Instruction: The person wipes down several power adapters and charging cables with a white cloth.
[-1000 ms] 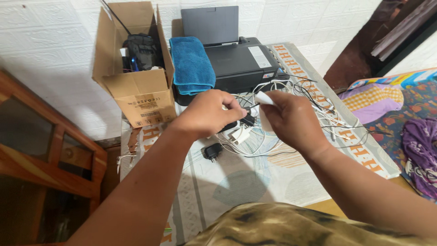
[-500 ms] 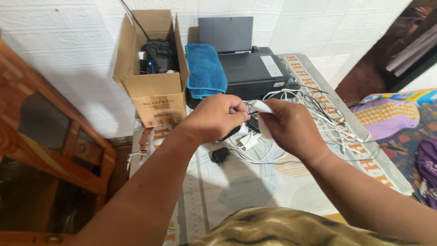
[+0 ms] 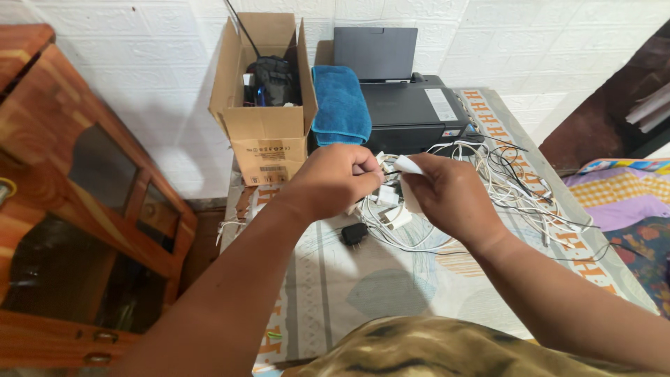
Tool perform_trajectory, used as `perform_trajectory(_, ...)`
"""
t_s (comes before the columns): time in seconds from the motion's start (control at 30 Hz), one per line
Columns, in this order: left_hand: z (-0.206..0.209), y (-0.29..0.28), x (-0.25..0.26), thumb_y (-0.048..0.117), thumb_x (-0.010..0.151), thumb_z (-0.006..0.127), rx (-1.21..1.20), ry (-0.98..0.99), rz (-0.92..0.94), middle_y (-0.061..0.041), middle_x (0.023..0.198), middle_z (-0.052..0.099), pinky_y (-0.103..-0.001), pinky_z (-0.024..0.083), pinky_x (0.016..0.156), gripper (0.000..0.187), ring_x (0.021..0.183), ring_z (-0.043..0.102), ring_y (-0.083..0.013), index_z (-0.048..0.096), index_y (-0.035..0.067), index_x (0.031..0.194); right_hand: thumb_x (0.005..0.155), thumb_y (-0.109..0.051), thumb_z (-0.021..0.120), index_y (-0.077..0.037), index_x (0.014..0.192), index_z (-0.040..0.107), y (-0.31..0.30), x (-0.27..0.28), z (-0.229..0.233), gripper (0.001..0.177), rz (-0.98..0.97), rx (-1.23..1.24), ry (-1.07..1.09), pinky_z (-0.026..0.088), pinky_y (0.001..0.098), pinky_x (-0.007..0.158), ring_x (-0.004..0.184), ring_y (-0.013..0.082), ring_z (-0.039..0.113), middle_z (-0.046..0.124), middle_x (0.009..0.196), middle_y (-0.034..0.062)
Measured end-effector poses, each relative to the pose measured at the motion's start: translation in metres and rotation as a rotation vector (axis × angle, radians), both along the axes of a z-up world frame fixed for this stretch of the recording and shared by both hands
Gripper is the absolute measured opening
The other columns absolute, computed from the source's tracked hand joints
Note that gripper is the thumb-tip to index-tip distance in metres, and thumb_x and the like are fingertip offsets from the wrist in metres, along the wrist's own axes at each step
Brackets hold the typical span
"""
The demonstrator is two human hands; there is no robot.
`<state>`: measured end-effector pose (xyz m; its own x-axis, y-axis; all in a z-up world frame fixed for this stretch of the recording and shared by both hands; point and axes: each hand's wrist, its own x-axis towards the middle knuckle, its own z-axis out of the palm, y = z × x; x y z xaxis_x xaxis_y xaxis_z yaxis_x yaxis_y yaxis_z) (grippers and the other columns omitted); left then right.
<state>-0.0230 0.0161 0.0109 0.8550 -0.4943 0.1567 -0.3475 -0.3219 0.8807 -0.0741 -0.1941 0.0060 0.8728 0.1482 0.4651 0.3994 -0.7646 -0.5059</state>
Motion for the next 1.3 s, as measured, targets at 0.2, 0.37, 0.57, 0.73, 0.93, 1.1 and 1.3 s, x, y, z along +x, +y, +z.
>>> perform_trajectory(0.2,-0.008,-0.004,-0.006,0.024,0.083,0.070,-0.108,-0.059,0.011,-0.004,0.080,0.076,-0.027,0.054,0.065,0.022,0.070,0.069,-0.0103,0.076,0.006,0.096,0.090,-0.008,0.072,-0.002,0.112,0.072,0.010,-0.002,-0.003,0.023,0.095,-0.079,-0.128,0.056,0.0373,0.070,0.080,0.0343,0.072,0.073,0.091,0.0212)
perform_trajectory(0.37,-0.003,-0.002,-0.009,0.020,0.083,0.070,-0.056,-0.017,0.069,-0.003,0.077,0.075,-0.028,0.053,0.062,0.019,0.068,0.067,-0.0112,0.077,0.005,0.091,0.089,-0.009,0.069,-0.005,0.113,0.072,0.000,0.000,0.002,0.025,0.062,0.018,-0.010,0.056,0.0358,0.067,0.073,0.0304,0.075,0.073,0.086,0.0174)
perform_trajectory(0.57,0.000,-0.024,-0.007,0.019,0.083,0.068,-0.065,0.077,0.066,-0.003,0.074,0.073,-0.029,0.049,0.057,0.019,0.063,0.062,-0.0097,0.075,0.004,0.093,0.091,-0.009,0.071,-0.004,0.114,0.073,-0.022,0.000,0.002,0.023,0.087,-0.083,-0.175,0.055,0.0367,0.069,0.080,0.0331,0.072,0.073,0.091,0.0192)
perform_trajectory(0.73,-0.004,-0.040,-0.010,0.018,0.084,0.067,-0.062,-0.078,-0.001,-0.002,0.076,0.075,-0.025,0.051,0.062,0.022,0.068,0.064,-0.0074,0.075,0.003,0.097,0.090,-0.009,0.070,-0.004,0.114,0.072,-0.039,-0.004,0.001,0.024,0.047,0.054,-0.090,0.056,0.0351,0.066,0.073,0.0280,0.074,0.074,0.090,0.0173)
perform_trajectory(0.93,-0.003,-0.054,-0.018,0.018,0.083,0.066,-0.042,0.006,0.011,-0.001,0.077,0.074,-0.026,0.052,0.060,0.021,0.068,0.065,-0.0072,0.074,0.003,0.095,0.089,-0.006,0.070,-0.004,0.113,0.073,-0.050,-0.019,-0.008,0.025,0.059,0.071,-0.090,0.056,0.0345,0.068,0.075,0.0280,0.075,0.074,0.090,0.0177)
perform_trajectory(1.1,-0.007,-0.067,-0.026,0.024,0.086,0.072,0.006,0.015,0.002,-0.003,0.072,0.071,-0.026,0.049,0.059,0.024,0.065,0.058,-0.0079,0.075,0.001,0.092,0.090,-0.005,0.071,-0.003,0.115,0.071,-0.061,-0.026,-0.020,0.025,0.101,0.043,-0.161,0.056,0.0355,0.071,0.079,0.0323,0.072,0.073,0.094,0.0188)
perform_trajectory(1.3,-0.034,-0.067,-0.028,0.015,0.087,0.065,-0.074,0.429,-0.225,-0.001,0.072,0.063,-0.027,0.049,0.057,0.021,0.062,0.062,-0.0105,0.067,0.005,0.104,0.089,-0.006,0.071,-0.004,0.113,0.072,-0.080,-0.034,-0.017,0.024,0.024,0.054,-0.130,0.056,0.0356,0.069,0.079,0.0305,0.074,0.073,0.092,0.0172)
